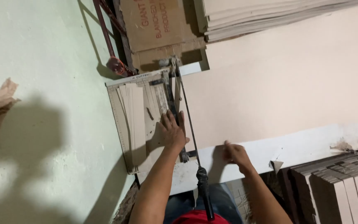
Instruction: The person uses a manual paper cutter to trim large sheets of beige paper. They repeatedly align the paper against the cutter's guide, pull down the lever to slice the edge, and then remove the trimmed sheet to place it on a stack.
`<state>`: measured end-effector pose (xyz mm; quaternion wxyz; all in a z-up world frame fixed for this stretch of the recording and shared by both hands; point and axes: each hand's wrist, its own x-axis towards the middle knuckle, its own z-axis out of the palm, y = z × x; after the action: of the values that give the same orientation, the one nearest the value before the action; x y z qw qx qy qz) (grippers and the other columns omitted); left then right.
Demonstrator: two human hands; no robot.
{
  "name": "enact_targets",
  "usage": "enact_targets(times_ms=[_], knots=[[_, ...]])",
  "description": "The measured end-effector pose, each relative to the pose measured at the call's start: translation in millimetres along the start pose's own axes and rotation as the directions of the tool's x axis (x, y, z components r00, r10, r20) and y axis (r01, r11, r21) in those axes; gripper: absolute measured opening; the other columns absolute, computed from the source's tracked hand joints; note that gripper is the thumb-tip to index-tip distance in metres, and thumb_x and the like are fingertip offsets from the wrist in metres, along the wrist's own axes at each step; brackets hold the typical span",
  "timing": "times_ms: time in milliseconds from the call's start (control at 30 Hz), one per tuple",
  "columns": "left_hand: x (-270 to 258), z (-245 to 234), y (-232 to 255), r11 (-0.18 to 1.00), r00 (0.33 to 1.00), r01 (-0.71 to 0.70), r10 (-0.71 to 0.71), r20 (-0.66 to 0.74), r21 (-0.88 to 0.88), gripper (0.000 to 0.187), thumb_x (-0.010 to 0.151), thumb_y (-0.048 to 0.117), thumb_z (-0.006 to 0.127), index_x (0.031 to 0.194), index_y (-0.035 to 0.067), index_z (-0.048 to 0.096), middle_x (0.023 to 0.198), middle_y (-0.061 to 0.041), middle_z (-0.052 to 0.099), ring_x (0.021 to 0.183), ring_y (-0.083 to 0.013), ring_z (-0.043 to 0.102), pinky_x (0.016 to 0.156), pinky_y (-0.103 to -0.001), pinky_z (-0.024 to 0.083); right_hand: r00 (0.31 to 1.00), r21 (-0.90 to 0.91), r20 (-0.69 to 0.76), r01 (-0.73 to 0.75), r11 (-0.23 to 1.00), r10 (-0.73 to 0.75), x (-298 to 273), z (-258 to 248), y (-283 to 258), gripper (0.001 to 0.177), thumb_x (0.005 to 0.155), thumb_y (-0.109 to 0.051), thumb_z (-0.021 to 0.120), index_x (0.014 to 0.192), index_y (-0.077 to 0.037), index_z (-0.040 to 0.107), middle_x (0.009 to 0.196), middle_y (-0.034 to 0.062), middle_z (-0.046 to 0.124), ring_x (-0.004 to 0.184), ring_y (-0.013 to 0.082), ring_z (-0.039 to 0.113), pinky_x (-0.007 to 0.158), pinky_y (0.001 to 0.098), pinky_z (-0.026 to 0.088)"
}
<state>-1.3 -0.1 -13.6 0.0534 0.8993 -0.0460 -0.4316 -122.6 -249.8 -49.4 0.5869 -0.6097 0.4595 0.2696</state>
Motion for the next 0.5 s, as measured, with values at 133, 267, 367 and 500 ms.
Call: enact_targets(times_ms=[133, 267, 367, 500], knots=[[20.8, 22.1, -3.4, 0.989, 0.998, 0.07, -0.069, -0.015, 0.126, 0.11, 0.086, 0.046, 0.078, 0.165, 0.009, 0.011, 0.168, -0.028, -0.013, 0.154, -0.0513, -0.007, 0.119, -0.071, 0.009, 0.974, -0.748, 0.213, 0.213, 0.629, -0.076, -75.1, 29.7, -20.2, 0.036, 0.099, -0.044, 0.046, 0.126, -0.022, 0.058, 0.07, 0.0029, 0.078, 0.05, 0.0167, 0.067, 0.047, 0.03, 0.052], [23.1, 16.2, 0.4, 0.939, 0.994, 0.108, -0.11, -0.013, 0.327, 0.092, 0.083, 0.064, 0.077, 0.146, 0.002, 0.052, 0.171, -0.024, -0.011, 0.155, -0.049, -0.003, 0.119, -0.067, 0.016, 0.931, -0.872, 0.361, 0.355, 0.337, -0.049, -199.9, 74.5, -36.0, 0.125, 0.085, -0.085, 0.057, 0.167, -0.024, -0.016, 0.064, 0.0121, 0.067, 0.057, 0.0302, 0.067, 0.056, 0.039, 0.052], [6.6, -2.5, 3.9, 0.981, 0.997, 0.072, -0.074, 0.003, 0.183, 0.123, 0.086, 0.043, 0.082, 0.165, 0.015, -0.008, 0.169, -0.028, -0.01, 0.155, -0.0503, -0.004, 0.121, -0.067, 0.01, 0.921, -0.872, 0.3, 0.37, 0.321, -0.247, -129.4, 83.7, 70.6, 0.095, 0.092, -0.034, 0.06, 0.165, -0.023, 0.001, 0.073, 0.014, 0.073, 0.062, 0.0446, 0.068, 0.057, 0.0543, 0.052], [13.4, 11.5, -1.5, 0.979, 0.997, 0.081, -0.079, -0.015, 0.188, 0.127, 0.084, 0.05, 0.082, 0.165, 0.016, -0.009, 0.169, -0.026, -0.01, 0.154, -0.0497, -0.004, 0.121, -0.066, 0.012, 0.885, -0.852, 0.308, 0.42, 0.312, -0.348, -50.5, 83.5, 153.1, 0.099, 0.092, -0.028, 0.067, 0.166, -0.019, 0.002, 0.072, 0.0105, 0.069, 0.056, 0.0342, 0.065, 0.054, 0.0474, 0.052]])
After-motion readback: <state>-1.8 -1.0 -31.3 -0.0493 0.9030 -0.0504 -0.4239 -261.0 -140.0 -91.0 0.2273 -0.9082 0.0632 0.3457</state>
